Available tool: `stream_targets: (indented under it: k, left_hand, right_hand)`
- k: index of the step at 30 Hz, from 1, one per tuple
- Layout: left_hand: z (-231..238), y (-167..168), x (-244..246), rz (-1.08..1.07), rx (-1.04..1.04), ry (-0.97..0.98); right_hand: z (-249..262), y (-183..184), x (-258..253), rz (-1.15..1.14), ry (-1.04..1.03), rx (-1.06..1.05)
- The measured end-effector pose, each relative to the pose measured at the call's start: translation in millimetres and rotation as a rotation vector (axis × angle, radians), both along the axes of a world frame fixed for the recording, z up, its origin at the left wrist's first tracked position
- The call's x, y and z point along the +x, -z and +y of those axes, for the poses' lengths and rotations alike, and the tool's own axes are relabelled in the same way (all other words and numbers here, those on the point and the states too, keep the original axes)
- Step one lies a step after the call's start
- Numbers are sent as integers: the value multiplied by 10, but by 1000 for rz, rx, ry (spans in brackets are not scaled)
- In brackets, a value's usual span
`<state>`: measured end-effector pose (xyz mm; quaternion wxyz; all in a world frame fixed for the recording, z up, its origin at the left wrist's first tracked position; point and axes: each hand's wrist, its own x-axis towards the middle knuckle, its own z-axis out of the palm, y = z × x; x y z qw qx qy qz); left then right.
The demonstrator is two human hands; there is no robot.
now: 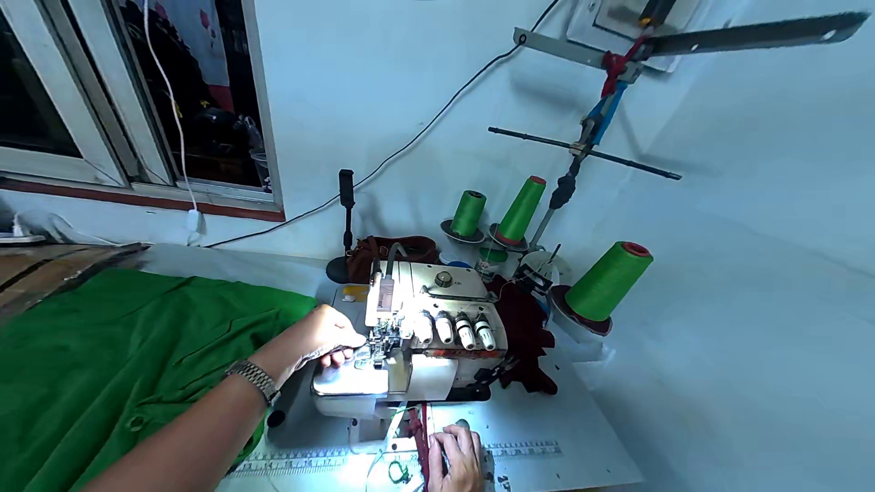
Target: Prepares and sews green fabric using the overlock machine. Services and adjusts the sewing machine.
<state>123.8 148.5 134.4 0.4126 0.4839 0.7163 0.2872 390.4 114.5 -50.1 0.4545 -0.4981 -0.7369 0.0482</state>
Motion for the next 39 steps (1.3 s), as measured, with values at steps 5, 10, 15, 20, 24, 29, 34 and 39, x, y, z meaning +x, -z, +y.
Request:
stream_targets:
  k: [5,10,15,20,24,29,34,39]
  left_hand:
    - [1,-25,9,-4,-20,0]
    - [44,-49,25,25,-72,4]
    - [57,-24,18,2,-72,16]
    - [20,39,-23,-28,-21,7]
    - [-42,41,-41,-6,3,-32]
    - [-89,87,-201,-37,5,-100]
    - [-201,156,-420,-70,-10,-213]
    - [-414,259,-500,-158,79,-317]
  right_hand:
    - [4,4,2,-21,7,2]
    - [-2,-5,-3,-24,7,-5]
    - [-6,-16,-2,-23,-1,3]
    - [-4,-23,-7,-29,2,-3]
    - [8,-7,2,-20,-10,5]
    - [24,17,7,-25,-4,25]
    - [30,37,2,-21,1,25]
    - [34,36,4,-27,4,16]
